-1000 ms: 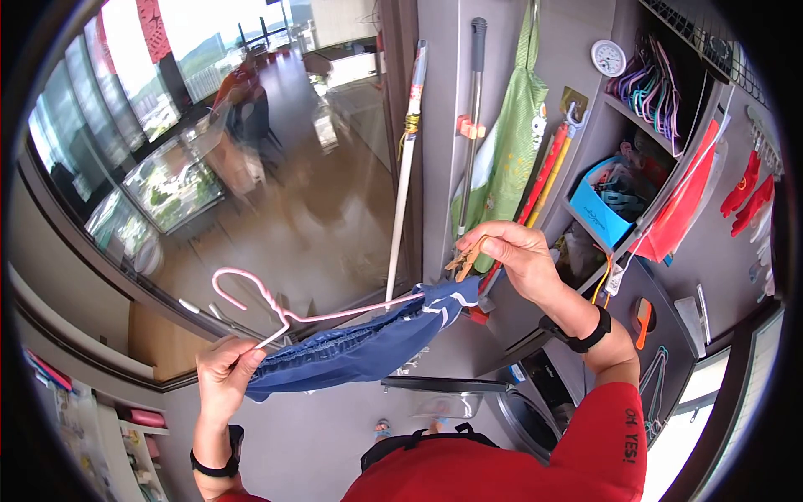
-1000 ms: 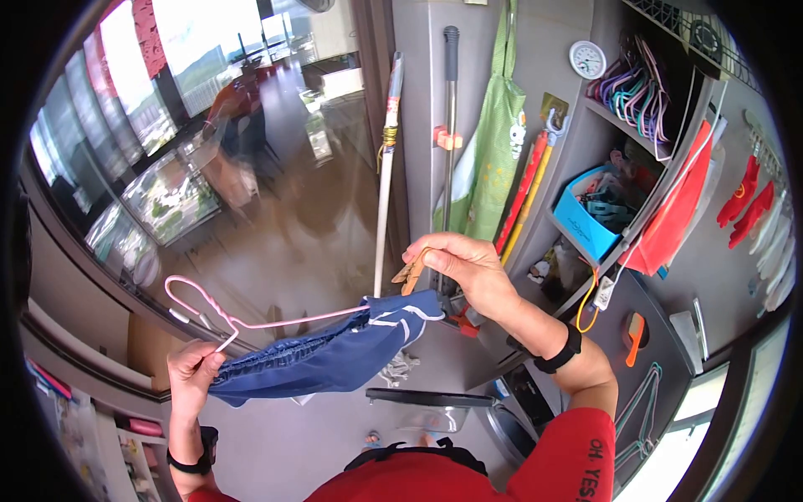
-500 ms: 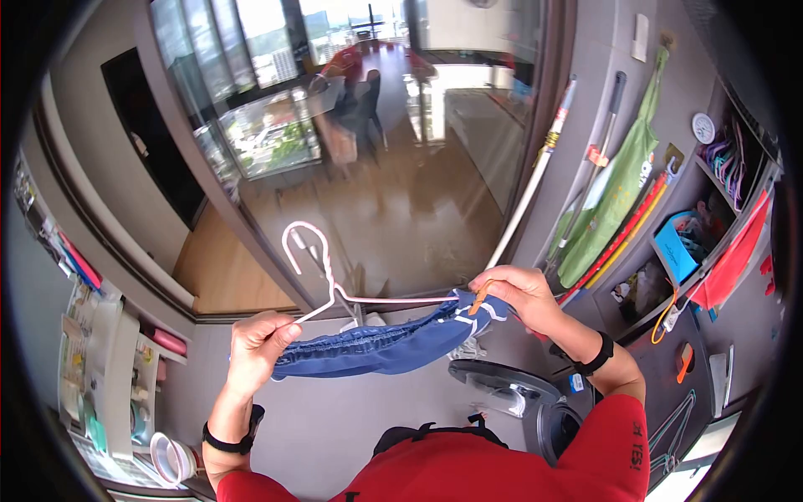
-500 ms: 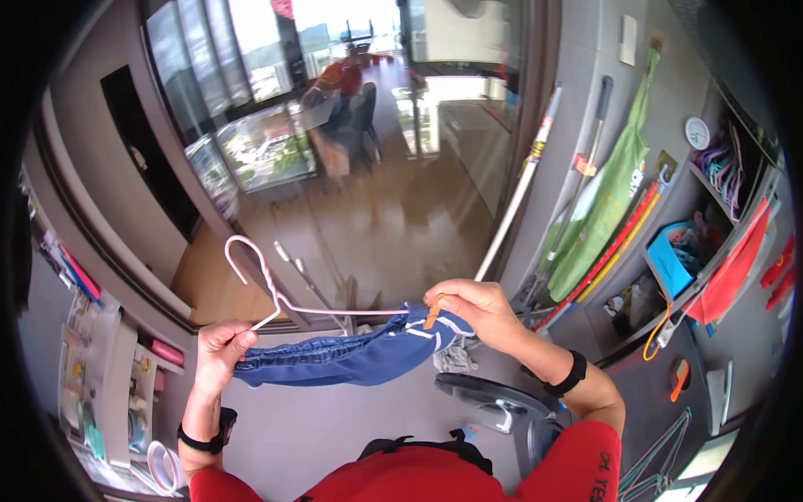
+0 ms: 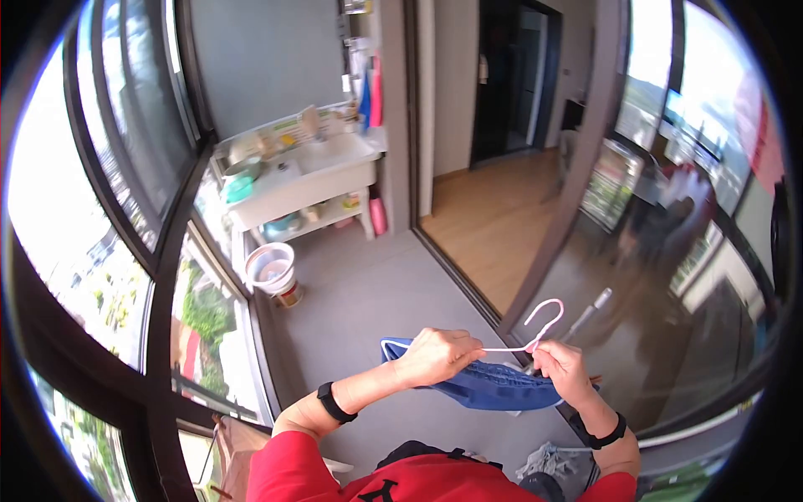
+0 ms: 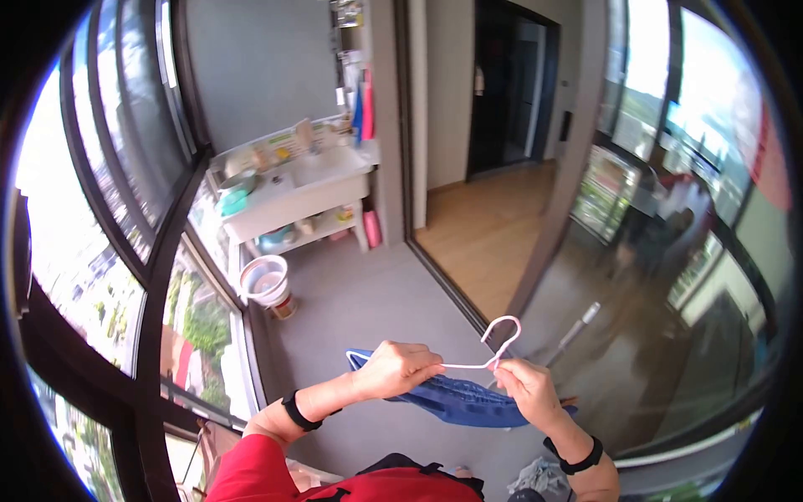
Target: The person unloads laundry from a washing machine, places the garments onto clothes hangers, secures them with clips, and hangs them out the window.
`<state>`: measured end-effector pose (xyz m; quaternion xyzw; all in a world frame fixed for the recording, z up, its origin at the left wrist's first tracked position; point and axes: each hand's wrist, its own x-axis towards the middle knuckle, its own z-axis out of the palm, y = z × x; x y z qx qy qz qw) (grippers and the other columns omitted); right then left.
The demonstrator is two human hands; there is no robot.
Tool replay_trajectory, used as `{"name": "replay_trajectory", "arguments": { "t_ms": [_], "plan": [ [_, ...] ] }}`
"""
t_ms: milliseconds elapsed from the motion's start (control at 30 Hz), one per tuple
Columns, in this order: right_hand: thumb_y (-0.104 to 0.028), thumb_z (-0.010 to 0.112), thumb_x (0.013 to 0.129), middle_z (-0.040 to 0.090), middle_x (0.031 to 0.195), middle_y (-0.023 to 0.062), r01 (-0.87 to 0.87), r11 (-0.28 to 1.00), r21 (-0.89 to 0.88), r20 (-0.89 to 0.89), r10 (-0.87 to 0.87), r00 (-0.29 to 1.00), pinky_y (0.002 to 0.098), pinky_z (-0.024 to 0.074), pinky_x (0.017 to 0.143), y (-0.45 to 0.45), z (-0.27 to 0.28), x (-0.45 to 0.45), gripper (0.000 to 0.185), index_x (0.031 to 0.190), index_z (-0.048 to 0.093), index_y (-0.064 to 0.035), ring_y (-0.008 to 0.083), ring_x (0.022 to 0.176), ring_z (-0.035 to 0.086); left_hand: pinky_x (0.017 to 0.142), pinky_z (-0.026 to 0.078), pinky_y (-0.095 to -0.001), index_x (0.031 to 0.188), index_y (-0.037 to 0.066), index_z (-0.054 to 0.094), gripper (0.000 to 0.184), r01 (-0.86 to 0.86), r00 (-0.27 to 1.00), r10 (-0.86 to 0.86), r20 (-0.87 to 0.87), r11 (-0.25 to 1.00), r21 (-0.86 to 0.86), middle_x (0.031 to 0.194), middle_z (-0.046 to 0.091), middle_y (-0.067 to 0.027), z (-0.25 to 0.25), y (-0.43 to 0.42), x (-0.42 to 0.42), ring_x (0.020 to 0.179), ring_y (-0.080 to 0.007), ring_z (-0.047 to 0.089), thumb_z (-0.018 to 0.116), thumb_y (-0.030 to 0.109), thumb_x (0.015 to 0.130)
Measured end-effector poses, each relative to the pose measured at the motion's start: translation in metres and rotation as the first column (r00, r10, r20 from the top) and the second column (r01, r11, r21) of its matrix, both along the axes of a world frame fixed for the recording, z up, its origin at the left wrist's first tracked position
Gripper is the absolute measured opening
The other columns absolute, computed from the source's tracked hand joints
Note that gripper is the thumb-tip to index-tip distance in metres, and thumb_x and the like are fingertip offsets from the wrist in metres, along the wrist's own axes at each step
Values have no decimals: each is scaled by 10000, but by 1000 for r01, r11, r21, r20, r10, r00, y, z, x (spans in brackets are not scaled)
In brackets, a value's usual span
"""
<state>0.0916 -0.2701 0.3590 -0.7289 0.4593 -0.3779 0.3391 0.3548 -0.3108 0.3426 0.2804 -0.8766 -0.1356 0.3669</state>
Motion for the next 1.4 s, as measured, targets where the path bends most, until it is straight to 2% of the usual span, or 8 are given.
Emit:
{"name": "replay_trajectory", "arguments": {
  "t_ms": [267, 467, 600, 767, 1067, 1133, 1200, 1400],
  "plan": [
    [-30, 615, 815, 563, 659, 57, -447, 893, -43, -44, 446, 894, 232, 413, 499, -123, -20, 130, 78, 875, 613, 19, 94, 546, 513, 665, 493, -354, 951, 65, 603, 178, -473, 881, 474, 19, 881, -12, 835, 578, -80, -29, 6, 105, 774, -263, 592, 619, 191, 826],
    [11, 597, 798, 560, 622, 45, -611, 789, -69, 2, 612, 791, 224, 404, 477, -213, -20, 180, 34, 817, 622, 23, 78, 519, 504, 902, 427, -404, 1102, 55, 542, 386, -852, 523, 837, -161, 504, -144, 1160, 503, -132, -24, 6, 147, 1054, -314, 515, 677, 231, 787],
    [17, 619, 778, 564, 639, 59, -708, 702, -79, 11, 711, 703, 236, 410, 494, -283, -9, 214, 26, 803, 619, 23, 100, 531, 509, 901, 424, -395, 1140, 65, 530, 412, -672, 450, 887, -106, 414, 614, 1079, 558, -119, -51, -11, 164, 1001, -299, 548, 653, 275, 808],
    [-19, 644, 782, 609, 713, 105, -885, 439, -156, -39, 892, 450, 274, 460, 564, -338, -8, 288, 53, 801, 608, 15, 186, 617, 592, 877, 438, -385, 1086, 67, 542, 348, -950, 294, 955, 35, 296, -101, 976, 605, -100, -36, -51, 175, 909, -284, 589, 626, 283, 827],
    [-124, 612, 847, 619, 828, 122, -962, -274, 13, 179, 947, -268, 265, 469, 647, -334, 4, 455, 148, 920, 616, 4, 221, 731, 606, 466, 449, -325, 833, 71, 647, 123, -994, -104, 994, 24, -103, -23, 639, 569, -71, -15, -43, 203, 550, -227, 580, 683, 171, 770],
    [-146, 593, 867, 618, 861, 114, -978, -185, -96, 355, 912, -207, 261, 466, 655, -341, 8, 514, 170, 957, 614, -3, 206, 742, 606, 465, 448, -319, 840, 62, 649, 115, -987, -161, 987, -20, -161, -2, 639, 572, -79, -11, -24, 211, 543, -225, 580, 683, 145, 768],
    [-140, 602, 853, 611, 903, 111, -813, -32, -581, -37, 999, -12, 285, 479, 678, -341, 35, 580, 168, 952, 607, -4, 238, 750, 611, 445, 436, -322, 839, 78, 649, 112, -960, -280, 960, -26, -279, 37, 617, 552, -66, -8, -8, 219, 514, -229, 557, 668, 174, 786],
    [-47, 583, 781, 609, 956, 124, -369, -348, -862, -397, 916, 63, 398, 443, 910, -247, 73, 757, 108, 873, 601, 7, 286, 969, 584, 428, 406, -310, 814, 83, 649, 99, -867, -498, 866, -51, -499, -15, 569, 526, -62, -1, 20, 268, 477, -213, 532, 689, 157, 763]
  ]
}}
